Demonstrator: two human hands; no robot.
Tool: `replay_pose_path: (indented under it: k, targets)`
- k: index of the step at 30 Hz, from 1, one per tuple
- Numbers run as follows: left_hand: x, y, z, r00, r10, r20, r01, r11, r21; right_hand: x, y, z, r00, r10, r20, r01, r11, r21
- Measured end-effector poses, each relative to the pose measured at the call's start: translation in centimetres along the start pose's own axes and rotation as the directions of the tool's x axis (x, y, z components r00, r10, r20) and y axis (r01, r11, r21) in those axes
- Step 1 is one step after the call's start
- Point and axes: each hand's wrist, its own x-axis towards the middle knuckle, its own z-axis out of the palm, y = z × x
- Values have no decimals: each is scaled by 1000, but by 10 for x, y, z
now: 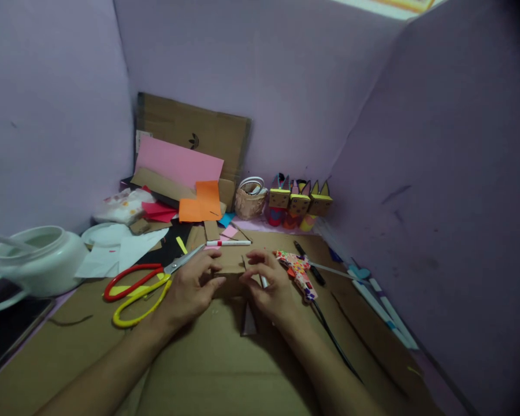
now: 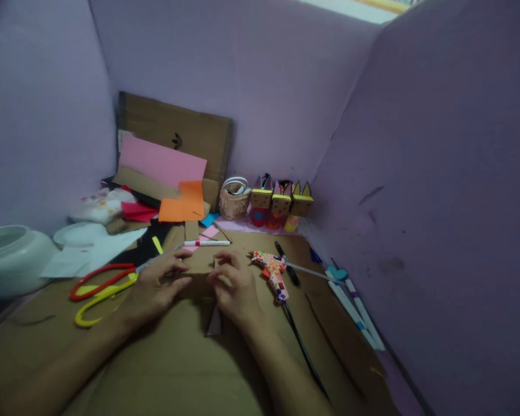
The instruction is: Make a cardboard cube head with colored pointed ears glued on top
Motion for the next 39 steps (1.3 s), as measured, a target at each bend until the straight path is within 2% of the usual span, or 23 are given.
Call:
replay_pose_path:
  k: [2, 4, 5, 7, 9, 11, 14, 17, 20, 23, 26, 31, 35, 39]
  targets:
    - [3, 1, -2, 988, -150, -46, 142, 979, -147, 3, 1, 0, 979, 184, -92, -164, 967, 194]
    - [5, 2, -3, 955, -282, -93, 248, 930, -272, 4, 1, 1, 933, 352, -77, -307, 889, 338]
    - [6, 3, -4, 942, -314, -116, 268, 915, -301, 3, 1, 2, 918, 394, -42, -353, 861, 366]
    - [6, 5, -4, 935, -319, -157, 266, 921, -285, 1, -2, 5, 927, 375, 27, -364, 875, 320]
    - [5, 8, -4, 938, -288, -192, 249, 947, -203, -4, -5, 9, 963, 255, 85, -268, 935, 233]
    - [2, 12, -2, 949, -237, -206, 225, 971, -83, -8, -7, 13, 977, 165, 137, -188, 967, 174]
    - [-2, 16, 1, 966, -198, -169, 212, 975, 71, -11, -7, 18, 965, 202, 167, -227, 963, 145]
    - [-1, 15, 3, 964, -256, -71, 262, 960, 102, -10, -4, 21, 946, 294, 138, -318, 925, 207]
    - [3, 11, 3, 931, -365, -1, 364, 929, -64, -6, -2, 20, 907, 410, 99, -419, 847, 326]
    - [8, 11, 2, 877, -473, 85, 472, 816, -334, -1, -1, 20, 845, 526, 91, -514, 754, 409]
    - [9, 15, 1, 846, -515, 136, 513, 719, -469, 2, -4, 22, 817, 557, 150, -545, 660, 517]
    - [3, 21, 3, 855, -497, 147, 482, 658, -579, 2, -15, 25, 797, 549, 251, -549, 488, 678]
    - [-2, 21, 10, 862, -479, 164, 458, 601, -654, 0, -22, 28, 757, 595, 270, -568, 395, 722]
    - [-5, 23, 15, 867, -479, 135, 436, 602, -669, -2, -24, 33, 737, 614, 282, -542, 289, 789]
